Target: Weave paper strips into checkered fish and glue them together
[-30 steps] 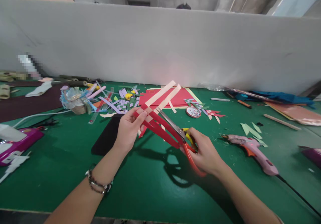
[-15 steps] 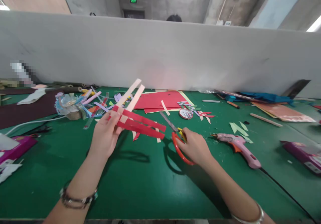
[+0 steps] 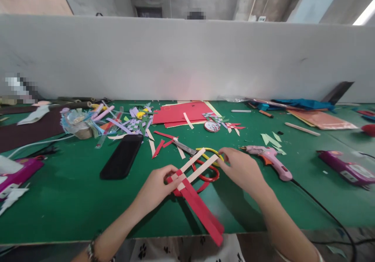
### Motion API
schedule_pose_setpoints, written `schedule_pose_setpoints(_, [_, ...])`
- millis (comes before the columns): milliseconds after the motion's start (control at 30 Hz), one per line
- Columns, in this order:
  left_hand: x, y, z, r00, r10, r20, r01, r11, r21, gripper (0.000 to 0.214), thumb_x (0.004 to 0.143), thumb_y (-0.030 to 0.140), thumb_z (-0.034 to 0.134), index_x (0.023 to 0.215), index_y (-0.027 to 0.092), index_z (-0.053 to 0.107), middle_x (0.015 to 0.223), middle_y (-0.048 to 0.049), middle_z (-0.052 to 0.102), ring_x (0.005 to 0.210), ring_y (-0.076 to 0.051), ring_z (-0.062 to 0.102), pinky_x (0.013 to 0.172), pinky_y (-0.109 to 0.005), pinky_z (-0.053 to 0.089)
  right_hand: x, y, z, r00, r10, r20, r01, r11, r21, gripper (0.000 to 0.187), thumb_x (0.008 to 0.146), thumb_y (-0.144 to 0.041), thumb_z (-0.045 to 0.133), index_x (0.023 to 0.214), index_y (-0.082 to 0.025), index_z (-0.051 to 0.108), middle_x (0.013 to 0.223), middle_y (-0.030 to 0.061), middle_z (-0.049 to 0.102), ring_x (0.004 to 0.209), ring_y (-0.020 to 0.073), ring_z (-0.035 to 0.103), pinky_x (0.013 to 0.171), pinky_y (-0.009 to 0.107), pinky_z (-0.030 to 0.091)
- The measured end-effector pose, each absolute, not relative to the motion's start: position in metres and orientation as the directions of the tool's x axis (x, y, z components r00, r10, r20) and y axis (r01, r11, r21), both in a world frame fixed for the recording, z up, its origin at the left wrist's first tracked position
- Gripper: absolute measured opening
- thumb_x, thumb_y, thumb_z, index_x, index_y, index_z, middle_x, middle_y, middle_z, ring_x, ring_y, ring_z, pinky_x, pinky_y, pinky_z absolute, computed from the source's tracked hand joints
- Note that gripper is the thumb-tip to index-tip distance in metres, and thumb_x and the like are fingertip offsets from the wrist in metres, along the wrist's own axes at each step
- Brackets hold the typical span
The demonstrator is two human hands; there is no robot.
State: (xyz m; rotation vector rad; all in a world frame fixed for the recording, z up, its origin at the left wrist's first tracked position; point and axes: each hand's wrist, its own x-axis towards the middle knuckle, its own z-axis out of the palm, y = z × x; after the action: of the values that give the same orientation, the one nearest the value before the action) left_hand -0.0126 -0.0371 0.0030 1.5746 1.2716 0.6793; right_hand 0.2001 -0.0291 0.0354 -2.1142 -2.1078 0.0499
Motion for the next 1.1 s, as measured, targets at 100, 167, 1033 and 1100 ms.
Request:
schedule_pose_setpoints(100, [-0.019, -0.04, -0.001, 0.27, 0.956, -0.111, 0.422, -0.014, 0.906, 0.02, 0.068, 0.038, 0.054, 0.071, 0.018, 0.055, 0.055, 0.0046, 0.05, 0.05, -0.01, 0.047, 0.046, -0.019, 0.037, 0.226, -0.045, 0.03, 0.107, 0.983, 0.147, 0.983, -0.083, -0.161, 0.018, 0.079, -0.029, 0.043, 0.085, -0.02, 0.058, 0.071, 0.0017, 0.062, 0.065, 0.0164, 0.058, 0.05, 0.024, 0.034])
schedule_pose_setpoints(167, [-0.027, -0.043, -0.001, 0.229, 0.967, -0.11, 0.354, 0.023, 0.935, 0.02, 0.066, 0.038, 0.056, 0.071, 0.018, 0.056, 0.057, 0.0039, 0.052, 0.052, -0.011, 0.05, 0.048, -0.019, 0.039, 0.239, -0.052, 0.024, 0.129, 0.964, 0.231, 0.981, -0.09, -0.172, 0.018, 0.078, -0.028, 0.044, 0.087, -0.019, 0.057, 0.07, 0.0025, 0.062, 0.065, 0.0171, 0.058, 0.05, 0.024, 0.036])
schedule_pose_setpoints(1033, [-0.066, -0.058, 0.083, -0.322, 0.936, -0.143, -0.772, -0.172, 0.612, 0.011, 0.062, 0.014, 0.065, 0.066, 0.019, 0.056, 0.046, 0.0095, 0.058, 0.032, -0.003, 0.047, 0.027, -0.007, 0.04, 0.164, 0.0, 0.015, -0.177, 0.984, -0.015, 0.978, 0.174, -0.113, 0.024, 0.067, -0.025, 0.048, 0.085, -0.011, 0.054, 0.087, 0.0115, 0.059, 0.082, 0.022, 0.055, 0.061, 0.026, 0.038])
schedule_pose_setpoints(1100, [-0.078, -0.061, 0.092, -0.29, 0.956, 0.047, -0.79, -0.267, 0.552, 0.019, 0.06, 0.014, 0.069, 0.07, 0.02, 0.054, 0.05, 0.0113, 0.058, 0.037, -0.001, 0.049, 0.034, -0.005, 0.044, 0.166, 0.0, 0.018, -0.163, 0.986, 0.018, 0.979, 0.164, -0.12, 0.025, 0.066, -0.025, 0.049, 0.086, -0.011, 0.054, 0.089, 0.0117, 0.058, 0.083, 0.0215, 0.054, 0.063, 0.025, 0.038])
